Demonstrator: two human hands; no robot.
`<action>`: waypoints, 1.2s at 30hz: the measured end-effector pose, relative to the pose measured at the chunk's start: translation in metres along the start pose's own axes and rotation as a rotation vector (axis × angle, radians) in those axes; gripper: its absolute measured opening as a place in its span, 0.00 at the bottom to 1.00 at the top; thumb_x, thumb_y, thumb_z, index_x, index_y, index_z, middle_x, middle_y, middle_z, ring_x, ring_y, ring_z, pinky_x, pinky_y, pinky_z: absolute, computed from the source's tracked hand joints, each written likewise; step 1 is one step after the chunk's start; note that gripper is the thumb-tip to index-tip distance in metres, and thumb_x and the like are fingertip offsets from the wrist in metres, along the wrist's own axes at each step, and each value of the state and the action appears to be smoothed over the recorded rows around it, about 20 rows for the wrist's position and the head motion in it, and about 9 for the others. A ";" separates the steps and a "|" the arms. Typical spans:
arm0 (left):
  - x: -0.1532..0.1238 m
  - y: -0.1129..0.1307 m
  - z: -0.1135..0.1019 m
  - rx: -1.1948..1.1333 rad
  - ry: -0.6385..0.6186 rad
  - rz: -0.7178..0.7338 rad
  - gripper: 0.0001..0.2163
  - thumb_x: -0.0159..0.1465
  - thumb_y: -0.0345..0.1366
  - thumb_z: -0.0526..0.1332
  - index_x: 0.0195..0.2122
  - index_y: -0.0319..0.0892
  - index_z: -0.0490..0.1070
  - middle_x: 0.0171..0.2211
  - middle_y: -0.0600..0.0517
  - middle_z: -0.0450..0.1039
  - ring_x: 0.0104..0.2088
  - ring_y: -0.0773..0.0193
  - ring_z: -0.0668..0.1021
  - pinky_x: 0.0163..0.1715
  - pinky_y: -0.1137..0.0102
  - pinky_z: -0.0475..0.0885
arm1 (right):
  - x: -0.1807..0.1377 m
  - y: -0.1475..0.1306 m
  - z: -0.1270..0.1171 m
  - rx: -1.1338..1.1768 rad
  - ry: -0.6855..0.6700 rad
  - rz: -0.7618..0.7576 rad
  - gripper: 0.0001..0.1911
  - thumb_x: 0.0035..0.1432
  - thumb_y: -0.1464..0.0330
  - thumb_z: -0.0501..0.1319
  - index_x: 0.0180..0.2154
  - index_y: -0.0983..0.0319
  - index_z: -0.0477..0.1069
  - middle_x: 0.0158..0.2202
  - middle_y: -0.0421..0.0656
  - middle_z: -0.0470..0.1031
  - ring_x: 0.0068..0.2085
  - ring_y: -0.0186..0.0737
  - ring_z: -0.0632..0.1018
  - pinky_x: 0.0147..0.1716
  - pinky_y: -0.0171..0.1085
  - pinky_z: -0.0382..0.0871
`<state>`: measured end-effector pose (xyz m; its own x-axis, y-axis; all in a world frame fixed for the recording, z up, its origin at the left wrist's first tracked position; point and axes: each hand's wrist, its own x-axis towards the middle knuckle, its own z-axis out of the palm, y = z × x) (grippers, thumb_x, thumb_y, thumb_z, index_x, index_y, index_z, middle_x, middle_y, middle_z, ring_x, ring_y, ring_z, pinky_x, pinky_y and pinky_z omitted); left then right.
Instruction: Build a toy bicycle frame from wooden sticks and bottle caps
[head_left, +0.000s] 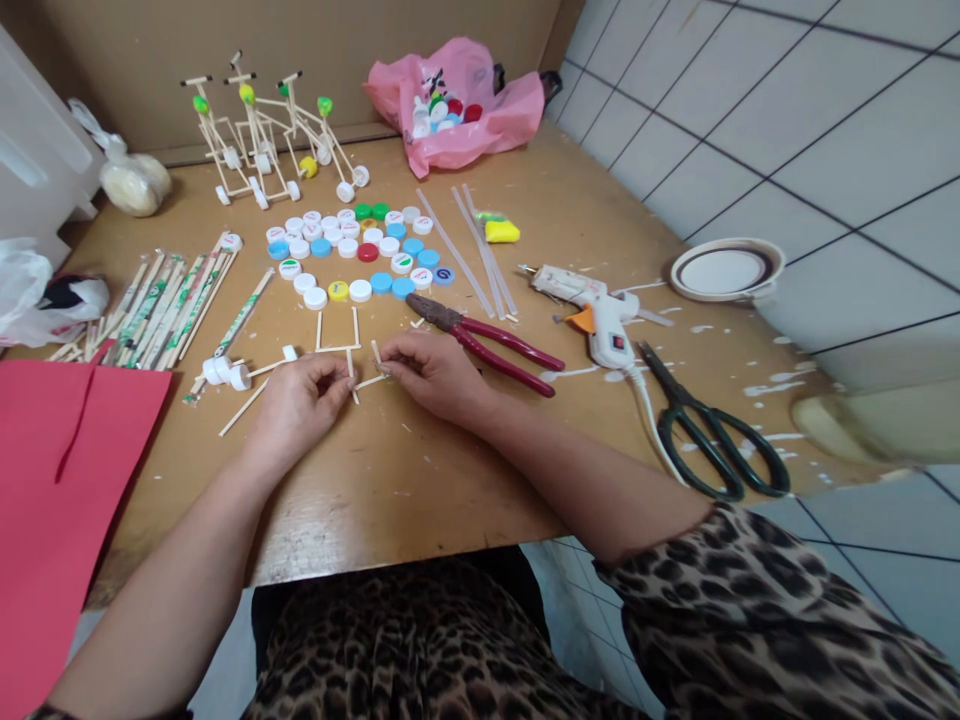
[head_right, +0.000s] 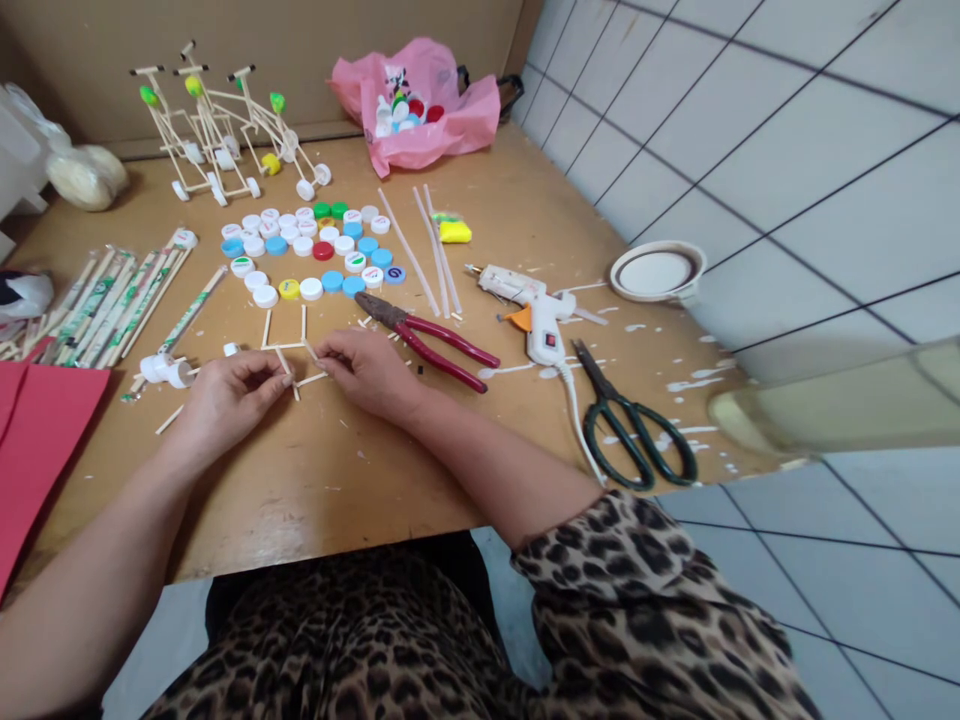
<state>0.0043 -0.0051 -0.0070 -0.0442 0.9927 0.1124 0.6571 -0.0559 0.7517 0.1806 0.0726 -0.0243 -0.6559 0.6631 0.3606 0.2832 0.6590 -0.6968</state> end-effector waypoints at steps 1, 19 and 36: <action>0.000 0.000 0.000 0.002 0.000 0.001 0.06 0.56 0.32 0.57 0.23 0.43 0.70 0.21 0.55 0.72 0.23 0.65 0.71 0.27 0.71 0.63 | 0.000 0.000 0.000 -0.004 -0.003 -0.002 0.07 0.58 0.74 0.57 0.28 0.62 0.69 0.26 0.39 0.72 0.29 0.33 0.68 0.32 0.32 0.60; 0.001 -0.001 0.000 -0.018 0.017 -0.016 0.05 0.55 0.29 0.59 0.24 0.43 0.73 0.24 0.54 0.75 0.26 0.64 0.75 0.29 0.71 0.66 | -0.002 0.002 0.003 0.036 0.012 -0.002 0.08 0.59 0.73 0.56 0.28 0.62 0.69 0.28 0.40 0.74 0.30 0.34 0.71 0.33 0.33 0.62; 0.001 -0.009 0.002 -0.026 0.061 0.054 0.05 0.57 0.31 0.60 0.25 0.43 0.74 0.25 0.53 0.77 0.26 0.63 0.76 0.30 0.71 0.69 | -0.003 0.005 0.005 0.015 0.033 -0.037 0.08 0.60 0.73 0.56 0.29 0.62 0.68 0.27 0.39 0.73 0.29 0.34 0.70 0.32 0.32 0.62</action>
<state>0.0001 -0.0035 -0.0151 -0.0551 0.9798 0.1921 0.6402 -0.1130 0.7598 0.1804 0.0726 -0.0317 -0.6421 0.6498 0.4067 0.2485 0.6784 -0.6914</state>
